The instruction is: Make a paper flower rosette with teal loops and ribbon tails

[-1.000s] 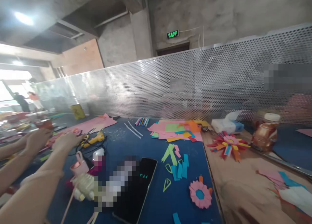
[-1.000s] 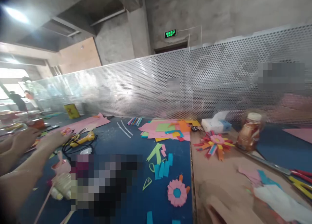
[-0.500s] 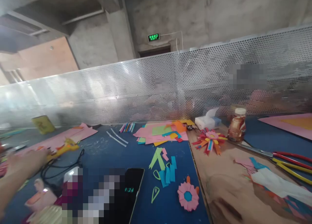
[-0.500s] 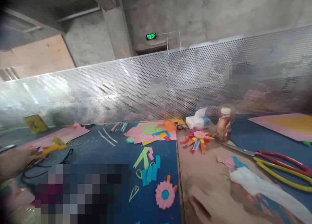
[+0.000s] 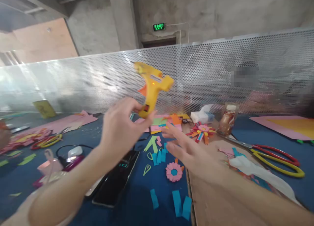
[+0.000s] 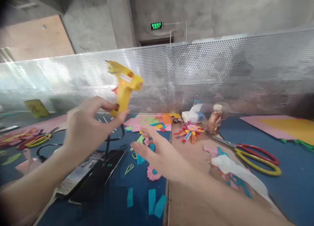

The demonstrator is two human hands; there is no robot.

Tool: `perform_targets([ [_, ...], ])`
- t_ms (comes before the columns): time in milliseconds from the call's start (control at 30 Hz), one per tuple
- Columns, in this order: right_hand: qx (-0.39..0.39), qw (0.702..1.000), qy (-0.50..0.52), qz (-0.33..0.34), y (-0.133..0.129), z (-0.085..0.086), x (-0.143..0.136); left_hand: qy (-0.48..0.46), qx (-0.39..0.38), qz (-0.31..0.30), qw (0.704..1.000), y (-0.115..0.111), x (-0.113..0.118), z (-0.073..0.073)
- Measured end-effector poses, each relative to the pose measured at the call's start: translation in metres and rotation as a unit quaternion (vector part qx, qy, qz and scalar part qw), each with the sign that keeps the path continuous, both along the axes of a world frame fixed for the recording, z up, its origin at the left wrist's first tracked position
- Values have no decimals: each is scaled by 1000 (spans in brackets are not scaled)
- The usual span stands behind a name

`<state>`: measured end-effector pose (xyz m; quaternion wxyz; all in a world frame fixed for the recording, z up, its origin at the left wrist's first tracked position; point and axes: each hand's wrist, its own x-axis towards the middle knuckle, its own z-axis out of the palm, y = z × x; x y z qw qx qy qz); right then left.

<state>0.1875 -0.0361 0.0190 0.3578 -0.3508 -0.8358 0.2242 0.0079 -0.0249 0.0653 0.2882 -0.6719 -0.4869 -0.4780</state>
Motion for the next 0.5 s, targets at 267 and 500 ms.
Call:
perform_targets([
  [267, -153, 851, 502, 34, -4, 44, -19, -70, -247, -302, 918, -22, 49, 19],
  [500, -184, 841, 486, -150, -55, 33, 30, -119, -537, -376, 746, 37, 39, -37],
])
